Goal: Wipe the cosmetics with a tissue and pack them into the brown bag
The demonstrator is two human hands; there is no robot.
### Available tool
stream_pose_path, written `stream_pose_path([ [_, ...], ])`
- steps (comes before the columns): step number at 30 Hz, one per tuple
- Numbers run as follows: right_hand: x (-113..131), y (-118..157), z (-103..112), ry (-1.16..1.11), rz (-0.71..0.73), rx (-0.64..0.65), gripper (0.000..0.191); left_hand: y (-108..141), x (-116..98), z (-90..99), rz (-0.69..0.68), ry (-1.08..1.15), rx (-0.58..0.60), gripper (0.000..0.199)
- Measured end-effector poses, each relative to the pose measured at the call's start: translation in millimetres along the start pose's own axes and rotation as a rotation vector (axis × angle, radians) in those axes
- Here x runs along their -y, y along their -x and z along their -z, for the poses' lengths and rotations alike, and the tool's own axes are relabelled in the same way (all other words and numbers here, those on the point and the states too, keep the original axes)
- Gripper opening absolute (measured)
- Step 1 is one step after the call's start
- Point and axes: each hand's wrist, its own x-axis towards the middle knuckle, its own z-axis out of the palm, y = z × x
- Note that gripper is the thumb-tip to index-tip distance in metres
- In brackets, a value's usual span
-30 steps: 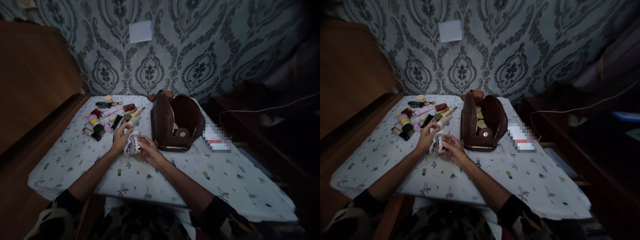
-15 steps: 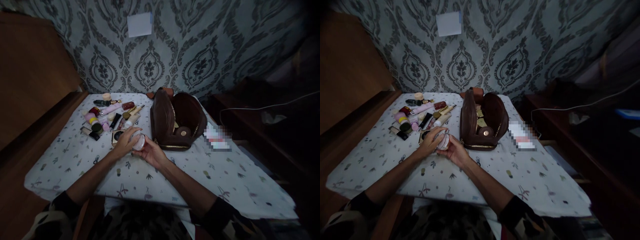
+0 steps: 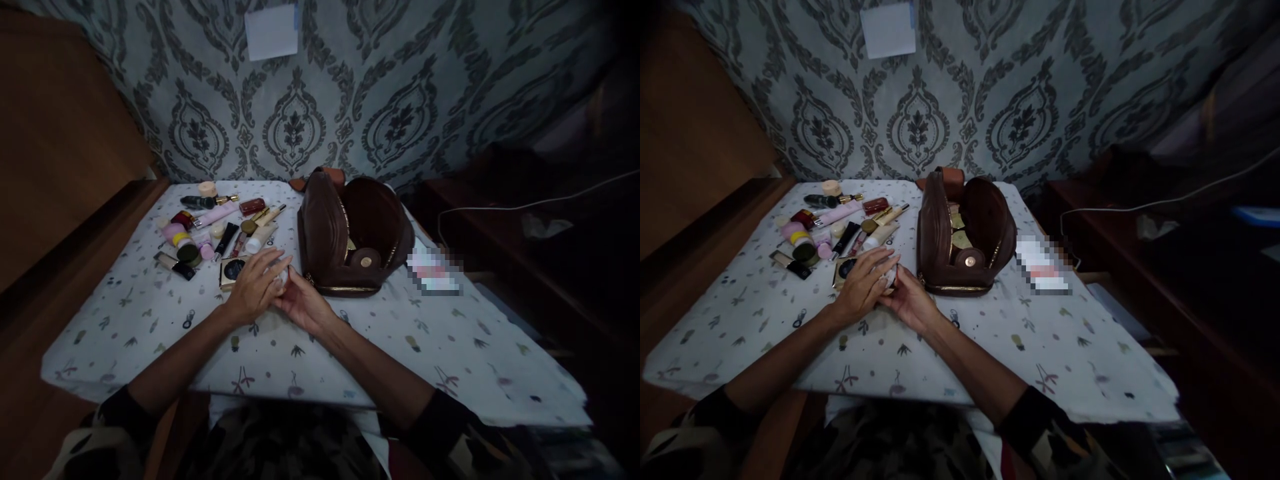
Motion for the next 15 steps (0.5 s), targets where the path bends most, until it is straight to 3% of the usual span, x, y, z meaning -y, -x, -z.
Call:
stream_pose_path([
  [6,-4.2,-1.2,7.7,0.142,0.024,0.040,0.027,0.0,-8.4,0.8,-0.066,0.096,-0.034,0.046],
  [11,-2.5,3.6,4.2,0.292,0.009,0.118,0.030,-2.0,-8.7,3.7,0.061,0.148,-0.046,0.036],
  [15,-1.5,6.6,1.2,0.287,-0.039,0.157,0.025,-3.6,-5.2,5.9,0.245,0.279,-0.037,0.034],
])
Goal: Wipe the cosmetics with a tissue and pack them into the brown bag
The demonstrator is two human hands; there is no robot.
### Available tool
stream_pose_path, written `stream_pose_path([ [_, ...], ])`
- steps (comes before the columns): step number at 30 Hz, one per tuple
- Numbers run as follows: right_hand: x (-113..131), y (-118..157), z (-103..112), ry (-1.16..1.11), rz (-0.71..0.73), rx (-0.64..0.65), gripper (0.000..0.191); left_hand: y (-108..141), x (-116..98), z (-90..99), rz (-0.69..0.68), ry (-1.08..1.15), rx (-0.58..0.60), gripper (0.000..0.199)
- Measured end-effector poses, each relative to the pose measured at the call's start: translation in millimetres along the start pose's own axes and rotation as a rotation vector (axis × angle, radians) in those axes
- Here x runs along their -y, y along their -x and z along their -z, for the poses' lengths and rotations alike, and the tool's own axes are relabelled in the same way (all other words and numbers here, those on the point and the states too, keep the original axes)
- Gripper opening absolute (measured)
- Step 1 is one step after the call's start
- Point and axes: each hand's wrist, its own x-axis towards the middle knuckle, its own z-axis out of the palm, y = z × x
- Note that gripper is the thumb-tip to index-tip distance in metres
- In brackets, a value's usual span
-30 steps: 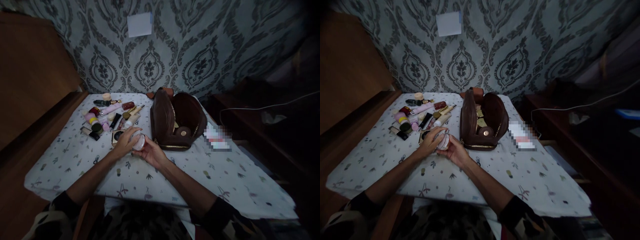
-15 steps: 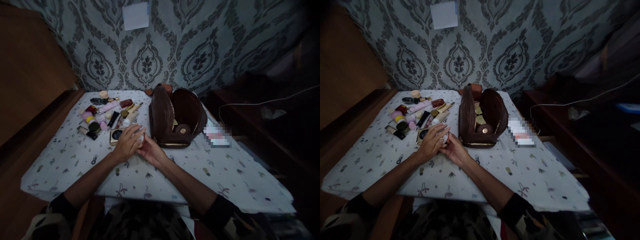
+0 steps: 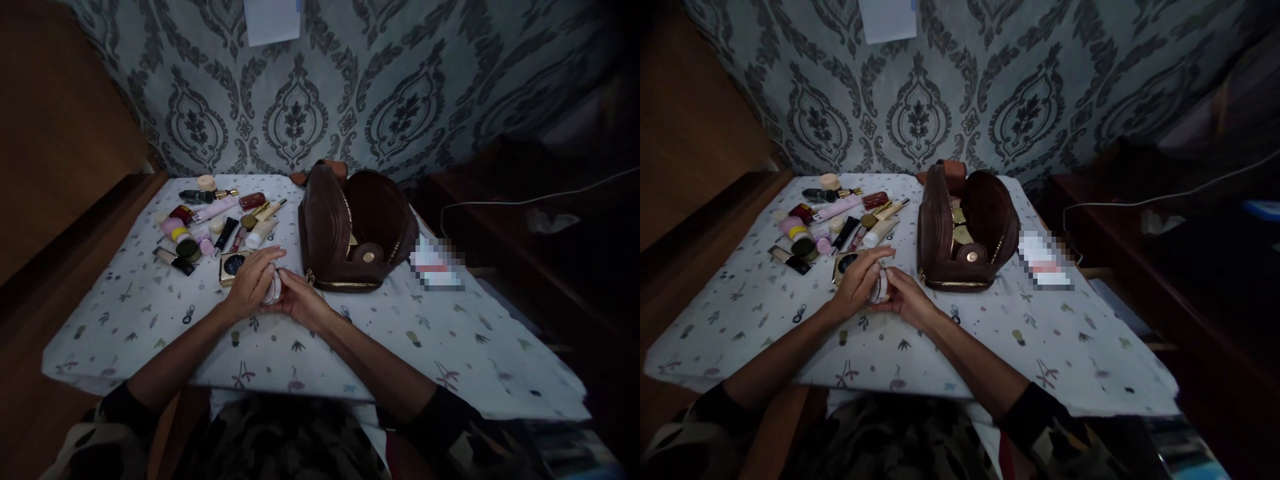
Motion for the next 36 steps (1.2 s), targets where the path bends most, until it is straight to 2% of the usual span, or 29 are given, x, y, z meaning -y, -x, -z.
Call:
stream_pose_path([
  [3,1.2,0.1,0.1,-0.083,-0.018,-0.003,0.017,-1.5,3.5,1.5,0.116,0.087,-0.018,0.038],
  [6,3.4,-1.2,0.8,-0.165,-0.015,-0.047,0.011,-1.6,7.7,1.1,0.116,0.111,-0.014,0.043],
  [13,7.2,-4.6,1.5,-0.264,0.019,-0.145,0.014,2.6,11.3,-3.1,-0.030,-0.051,0.105,0.055],
  [16,6.4,-6.3,1.9,-0.290,0.016,-0.173,0.014,4.5,11.0,-5.7,-0.093,-0.109,0.092,0.052],
  [21,3.0,-8.7,0.2,-0.304,0.044,-0.193,0.006,6.0,3.0,-10.4,-0.283,-0.188,0.073,0.050],
  [23,0.3,-8.4,-0.8,-0.277,0.057,-0.191,0.011,6.0,-1.9,-10.3,-0.321,-0.190,0.087,0.051],
  [25,-2.5,-6.7,-1.8,-0.238,0.041,-0.179,0.016,6.0,-5.4,-8.5,-0.306,-0.151,0.092,0.050],
  [28,-4.5,-2.4,-4.7,-0.167,0.005,-0.124,0.023,6.2,-6.1,-3.8,-0.193,-0.036,0.080,0.049],
  [31,-3.5,1.0,-10.1,-0.084,0.024,-0.070,0.031,6.4,-4.1,0.9,-0.132,0.088,0.083,0.058],
  [36,-2.1,-0.4,-15.1,-0.045,0.089,-0.175,0.037,4.4,-5.3,5.3,-0.177,0.139,0.157,0.079],
])
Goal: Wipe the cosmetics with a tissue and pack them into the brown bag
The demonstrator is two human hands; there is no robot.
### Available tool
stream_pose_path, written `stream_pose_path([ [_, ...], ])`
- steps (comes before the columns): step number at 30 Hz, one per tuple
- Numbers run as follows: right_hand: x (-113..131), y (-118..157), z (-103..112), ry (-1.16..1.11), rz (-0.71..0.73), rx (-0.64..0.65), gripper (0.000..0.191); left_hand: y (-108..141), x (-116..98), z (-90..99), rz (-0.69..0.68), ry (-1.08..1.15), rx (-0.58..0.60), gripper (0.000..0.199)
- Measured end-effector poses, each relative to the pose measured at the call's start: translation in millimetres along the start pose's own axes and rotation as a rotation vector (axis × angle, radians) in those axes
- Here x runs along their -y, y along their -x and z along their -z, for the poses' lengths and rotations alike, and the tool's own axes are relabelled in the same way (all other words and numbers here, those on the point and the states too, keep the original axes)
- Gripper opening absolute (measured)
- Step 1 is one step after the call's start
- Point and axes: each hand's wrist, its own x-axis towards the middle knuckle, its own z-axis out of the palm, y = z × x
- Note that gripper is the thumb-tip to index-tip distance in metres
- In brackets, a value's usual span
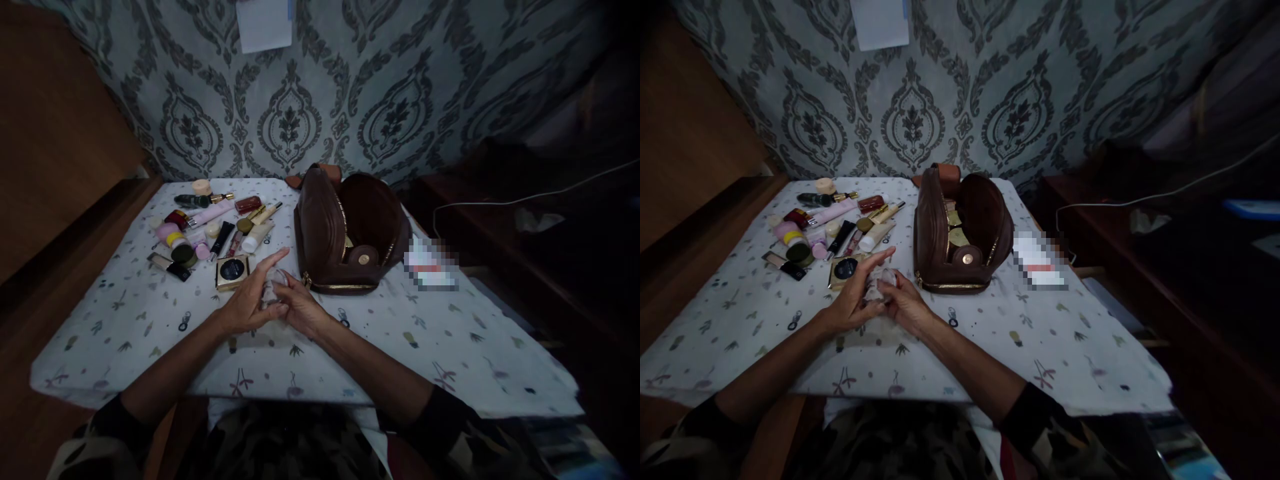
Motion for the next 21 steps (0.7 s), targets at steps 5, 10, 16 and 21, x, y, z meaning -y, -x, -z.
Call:
stream_pose_path([
  [5,1.4,-4.1,7.3,-0.103,0.006,-0.082,0.023,-2.6,-2.5,2.1,-0.047,-0.088,0.027,0.074],
  [10,8.0,-4.1,14.1,-0.234,-0.098,-0.090,0.017,-3.3,1.3,6.2,-0.008,-0.182,0.009,0.057],
  [16,10.4,-1.1,10.4,-0.315,-0.081,-0.032,0.011,-4.9,9.3,5.5,-0.045,-0.323,0.078,0.047],
  [21,10.0,1.4,7.2,-0.215,-0.112,0.033,0.006,-3.5,11.3,5.4,-0.075,-0.297,0.070,0.043],
])
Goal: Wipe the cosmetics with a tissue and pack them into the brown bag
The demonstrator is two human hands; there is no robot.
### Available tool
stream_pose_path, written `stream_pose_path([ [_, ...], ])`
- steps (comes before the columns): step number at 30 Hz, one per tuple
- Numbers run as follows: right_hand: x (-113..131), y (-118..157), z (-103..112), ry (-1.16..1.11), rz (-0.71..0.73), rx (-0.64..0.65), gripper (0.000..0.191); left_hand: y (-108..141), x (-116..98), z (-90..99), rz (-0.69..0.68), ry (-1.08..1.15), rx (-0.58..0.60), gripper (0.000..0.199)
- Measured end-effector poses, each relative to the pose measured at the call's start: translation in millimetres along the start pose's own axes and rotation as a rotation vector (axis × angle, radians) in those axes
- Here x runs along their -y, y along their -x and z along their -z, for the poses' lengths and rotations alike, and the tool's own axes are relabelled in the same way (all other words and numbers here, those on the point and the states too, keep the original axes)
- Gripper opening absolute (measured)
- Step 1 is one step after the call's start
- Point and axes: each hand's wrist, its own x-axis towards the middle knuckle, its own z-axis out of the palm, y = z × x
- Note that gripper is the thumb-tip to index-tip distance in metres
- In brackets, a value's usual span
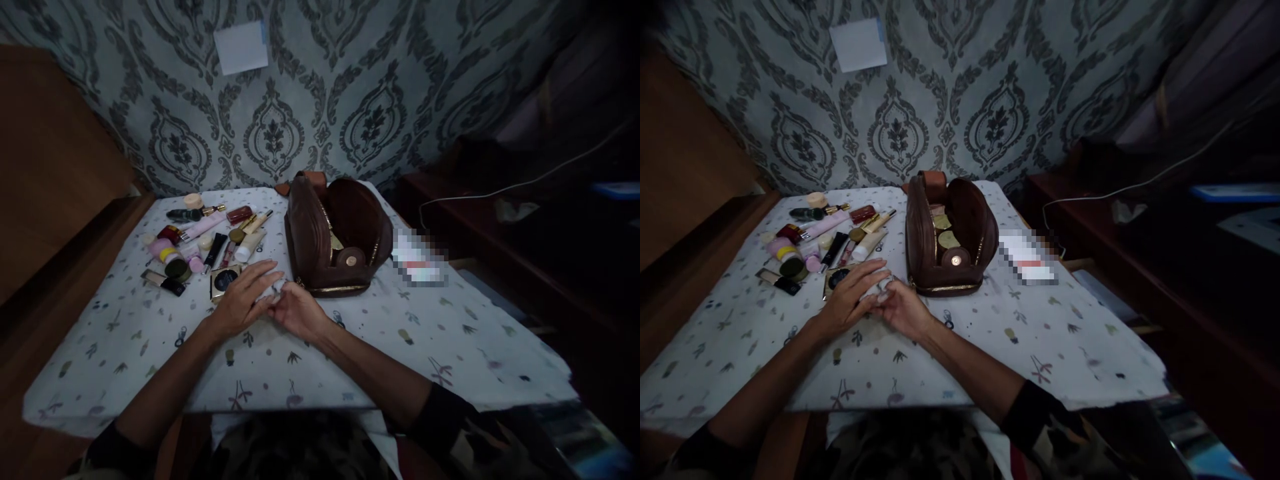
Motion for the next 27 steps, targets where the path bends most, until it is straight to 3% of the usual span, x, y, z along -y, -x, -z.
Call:
stream_pose_path([
  [3,-1.0,2.1,-1.1,0.101,0.007,0.057,0.007,-0.4,-1.7,2.8,0.014,0.054,-0.026,0.038],
  [9,-3.2,5.2,0.3,0.217,0.073,0.153,0.024,-5.1,-3.3,11.2,0.207,0.345,-0.092,0.038],
  [14,-2.8,4.7,0.2,0.178,0.017,0.213,0.038,-4.7,1.1,12.2,0.475,0.656,-0.137,0.049],
  [17,-3.1,2.1,0.5,0.141,0.018,0.178,0.039,-3.0,5.0,7.5,0.601,0.833,-0.194,0.052],
  [21,-5.3,-2.0,2.5,0.045,0.026,0.094,0.028,-1.0,6.9,2.2,0.580,0.939,-0.253,0.056],
  [24,-7.2,-3.0,3.6,-0.016,0.023,0.065,0.029,-0.2,3.1,2.6,0.533,0.852,-0.274,0.060],
  [27,-8.1,-1.9,4.2,-0.003,-0.002,0.075,0.030,-0.5,-3.1,4.0,0.578,0.760,-0.322,0.050],
])
